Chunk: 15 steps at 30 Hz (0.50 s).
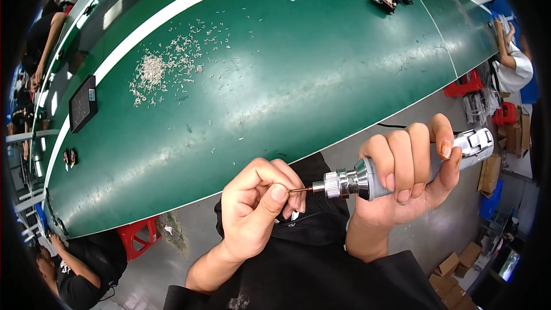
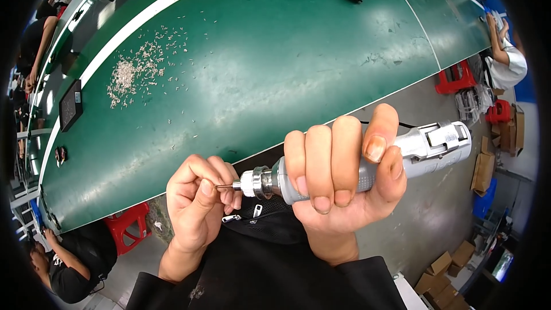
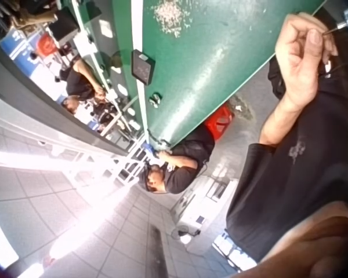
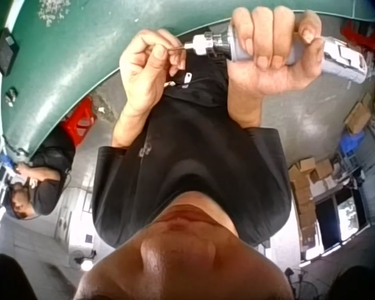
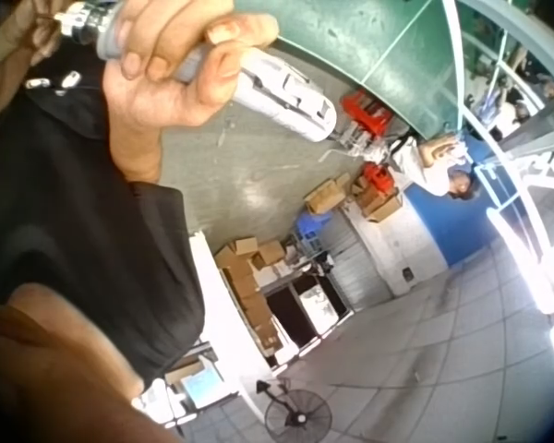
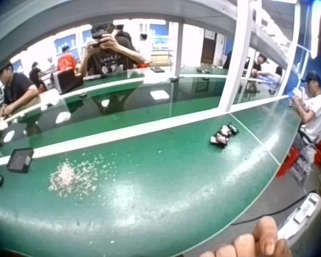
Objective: Assemble small electronic components on a factory production line using a power screwdriver.
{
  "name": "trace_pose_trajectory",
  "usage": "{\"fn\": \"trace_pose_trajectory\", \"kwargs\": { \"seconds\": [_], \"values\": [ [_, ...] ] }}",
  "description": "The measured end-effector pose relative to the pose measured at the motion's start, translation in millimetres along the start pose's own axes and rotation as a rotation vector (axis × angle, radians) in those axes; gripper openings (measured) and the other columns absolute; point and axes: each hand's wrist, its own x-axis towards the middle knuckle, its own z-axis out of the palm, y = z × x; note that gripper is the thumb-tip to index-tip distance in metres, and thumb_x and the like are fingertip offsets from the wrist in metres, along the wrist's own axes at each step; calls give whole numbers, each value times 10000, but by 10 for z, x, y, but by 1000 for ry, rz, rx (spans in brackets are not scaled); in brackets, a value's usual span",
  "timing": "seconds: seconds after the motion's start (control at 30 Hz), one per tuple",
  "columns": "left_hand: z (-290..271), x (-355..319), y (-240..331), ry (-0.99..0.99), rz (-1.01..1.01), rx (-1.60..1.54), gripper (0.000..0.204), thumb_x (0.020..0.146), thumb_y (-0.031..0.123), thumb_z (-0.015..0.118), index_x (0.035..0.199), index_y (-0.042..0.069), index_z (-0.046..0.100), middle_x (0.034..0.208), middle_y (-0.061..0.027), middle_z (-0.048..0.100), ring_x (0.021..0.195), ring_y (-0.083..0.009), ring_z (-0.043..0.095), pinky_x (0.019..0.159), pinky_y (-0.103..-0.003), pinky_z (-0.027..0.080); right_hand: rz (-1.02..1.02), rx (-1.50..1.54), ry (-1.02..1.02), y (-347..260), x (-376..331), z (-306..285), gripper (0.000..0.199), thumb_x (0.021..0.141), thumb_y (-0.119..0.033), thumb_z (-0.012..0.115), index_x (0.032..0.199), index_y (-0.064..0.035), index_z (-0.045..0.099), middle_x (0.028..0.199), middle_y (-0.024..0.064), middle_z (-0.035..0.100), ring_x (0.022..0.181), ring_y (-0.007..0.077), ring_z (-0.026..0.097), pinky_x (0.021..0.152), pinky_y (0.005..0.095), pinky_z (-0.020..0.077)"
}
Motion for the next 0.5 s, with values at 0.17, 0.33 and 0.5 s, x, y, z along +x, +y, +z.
{"fn": "trace_pose_trajectory", "kwargs": {
  "seconds": [0.17, 0.33, 0.5],
  "values": [
    [97, 24, 17, 58, 62, 304, 74, 921, 13, 528, 865, -33, 515, 797, -120, 583, 625, -116, 496, 571, -230, 414, -8, -165, -39, -108, -8, -7, 190, 971, -309, 464, 922, -128, 437, 568, -25, 440, 457, 99, 426, 547, 281, 393],
    [137, 56, -6, 112, 224, 837, 71, 857, -49, 561, 803, -31, 518, 708, -112, 579, 603, -153, 533, 552, -256, 424, 0, -183, 26, -97, -19, -51, 166, 978, -251, 444, 888, -113, 424, 534, -16, 390, 441, 92, 398, 532, 278, 369],
    [186, 234, -56, -50, 171, 882, 86, 819, -91, 569, 812, -19, 522, 736, -126, 591, 594, -193, 545, 546, -275, 436, -55, -109, 149, -229, -14, -191, 146, 952, -228, 446, 871, -107, 437, 534, -9, 393, 439, 106, 385, 524, 288, 366]
  ]
}}
